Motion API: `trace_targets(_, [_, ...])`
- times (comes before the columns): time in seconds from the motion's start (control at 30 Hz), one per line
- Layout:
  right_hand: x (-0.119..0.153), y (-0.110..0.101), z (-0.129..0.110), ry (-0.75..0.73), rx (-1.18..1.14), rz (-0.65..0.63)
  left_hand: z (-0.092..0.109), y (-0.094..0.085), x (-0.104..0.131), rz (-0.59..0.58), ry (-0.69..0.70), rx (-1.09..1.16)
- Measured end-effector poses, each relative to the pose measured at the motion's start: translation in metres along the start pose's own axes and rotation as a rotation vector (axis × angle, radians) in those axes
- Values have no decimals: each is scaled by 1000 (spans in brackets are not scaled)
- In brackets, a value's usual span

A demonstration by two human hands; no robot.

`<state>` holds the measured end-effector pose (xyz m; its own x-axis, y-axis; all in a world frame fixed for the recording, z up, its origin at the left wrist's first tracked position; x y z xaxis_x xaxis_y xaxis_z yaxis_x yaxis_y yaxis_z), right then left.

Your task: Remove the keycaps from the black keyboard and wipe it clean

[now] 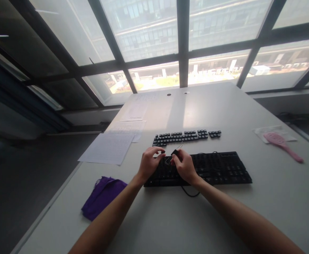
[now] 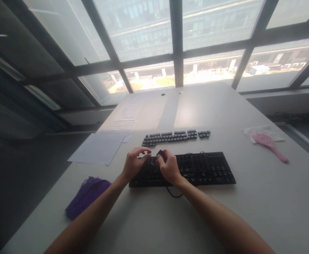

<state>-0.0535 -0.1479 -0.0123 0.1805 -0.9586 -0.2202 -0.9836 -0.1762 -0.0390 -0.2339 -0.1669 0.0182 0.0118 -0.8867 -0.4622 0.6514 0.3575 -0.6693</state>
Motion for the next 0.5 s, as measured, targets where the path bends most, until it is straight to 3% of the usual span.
trace_targets(0.2, [-1, 0, 6, -10, 0, 22, -29, 31, -44, -125, 90, -150])
trace_targets(0.33, [-1, 1, 10, -15, -2, 28, -32, 45, -52, -213, 183, -216])
trace_targets(0.5, [-1, 1, 11, -16, 0, 28, -33, 44, -53, -204, 205, -262])
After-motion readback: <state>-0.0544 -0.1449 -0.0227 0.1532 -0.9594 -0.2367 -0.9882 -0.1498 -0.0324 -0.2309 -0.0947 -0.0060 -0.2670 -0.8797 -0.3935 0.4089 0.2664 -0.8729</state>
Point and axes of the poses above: each hand's wrist, its own x-axis away from the middle knuckle, its own y-axis out of the palm, z = x × y, the point moved 1 cm from there along -x, towards the middle knuckle, and after that the axes turned 2 degrees about z, right-handed, at the moved point
